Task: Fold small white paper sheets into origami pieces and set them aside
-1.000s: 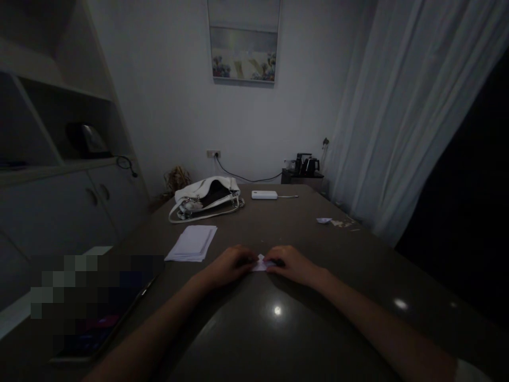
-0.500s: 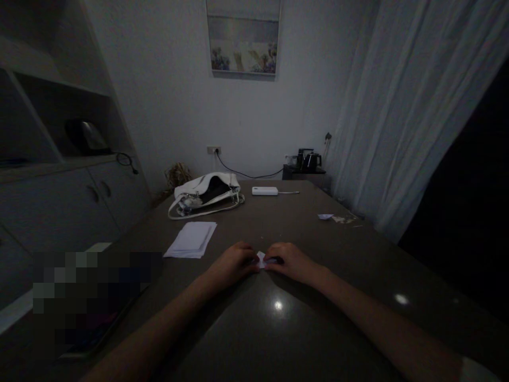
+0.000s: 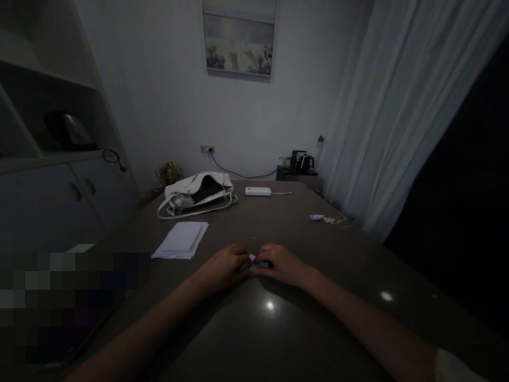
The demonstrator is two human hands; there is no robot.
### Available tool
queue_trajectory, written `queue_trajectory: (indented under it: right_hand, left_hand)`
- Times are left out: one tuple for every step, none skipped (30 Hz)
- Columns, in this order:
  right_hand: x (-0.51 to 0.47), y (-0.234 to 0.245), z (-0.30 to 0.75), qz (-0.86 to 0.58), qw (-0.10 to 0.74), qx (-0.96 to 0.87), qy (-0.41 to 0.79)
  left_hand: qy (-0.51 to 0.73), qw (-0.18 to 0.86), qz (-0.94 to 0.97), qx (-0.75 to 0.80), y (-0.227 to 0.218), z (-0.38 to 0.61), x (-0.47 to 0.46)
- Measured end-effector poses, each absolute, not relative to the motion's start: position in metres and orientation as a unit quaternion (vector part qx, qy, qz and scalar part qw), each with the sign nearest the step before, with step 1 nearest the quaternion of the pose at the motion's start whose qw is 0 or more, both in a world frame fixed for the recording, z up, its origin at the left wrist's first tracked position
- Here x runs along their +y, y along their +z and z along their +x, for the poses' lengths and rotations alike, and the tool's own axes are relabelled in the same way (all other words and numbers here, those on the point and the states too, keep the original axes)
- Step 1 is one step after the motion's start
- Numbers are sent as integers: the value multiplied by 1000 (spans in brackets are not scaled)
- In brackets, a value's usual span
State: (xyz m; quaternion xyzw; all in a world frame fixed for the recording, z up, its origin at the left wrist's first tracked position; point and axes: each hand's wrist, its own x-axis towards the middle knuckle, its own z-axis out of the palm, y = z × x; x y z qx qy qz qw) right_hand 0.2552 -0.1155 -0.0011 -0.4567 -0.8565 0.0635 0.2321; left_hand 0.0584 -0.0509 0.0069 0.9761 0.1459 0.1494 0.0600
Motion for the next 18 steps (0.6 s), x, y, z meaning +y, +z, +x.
queue_trajectory:
  right_hand:
    - [-116,-1,255,-457,231,-857,61]
    - [-116,-1,255,-459,229,-856,59]
    - [-116,-2,254,-463,228,-855,57]
    - [-116,-1,254,-466,227,-853,56]
    - [-116,-1,253,-470,227,-851,54]
    - [-116,-1,252,-472,229,-850,52]
    - [-117,-1,251,-474,230,-849,48]
    - [-117,-1,250,-474,230,-849,43]
    - [-117,-1,250,-474,229,-849,39]
    - [-117,-1,250,-474,227,-850,37]
    - [-117,-1,250,-473,226,-851,36]
    - [-117,0,250,-471,224,-852,36]
    - [-117,0,251,-469,223,-854,36]
    - [-117,1,252,-468,223,-855,36]
    - [-117,1,254,-468,223,-855,36]
    - [-117,1,255,-468,223,-854,38]
    - [-116,1,256,-469,222,-854,40]
    - [-116,1,257,-470,222,-854,43]
  left_hand:
    - [152,56,977,137,7,59,-51]
    - [153,54,979,128,7,60,-51]
    - [151,52,980,121,7,61,-50]
    - [146,49,981,118,8,61,-50]
    - [139,45,982,119,8,62,-50]
    - [133,39,983,122,8,62,-51]
    - [129,33,983,126,8,63,-51]
    - [128,28,983,131,8,63,-52]
    - [129,25,982,133,7,62,-52]
    - [132,25,982,134,7,62,-53]
    - [136,27,981,134,7,62,-53]
    - [140,32,981,132,6,61,-53]
    - [144,38,980,130,6,61,-53]
    - [148,45,980,128,5,61,-52]
    - [150,54,979,128,4,60,-51]
    - [152,66,977,131,3,60,-51]
    - [154,79,975,137,2,61,-50]
    - [155,95,973,143,0,61,-50]
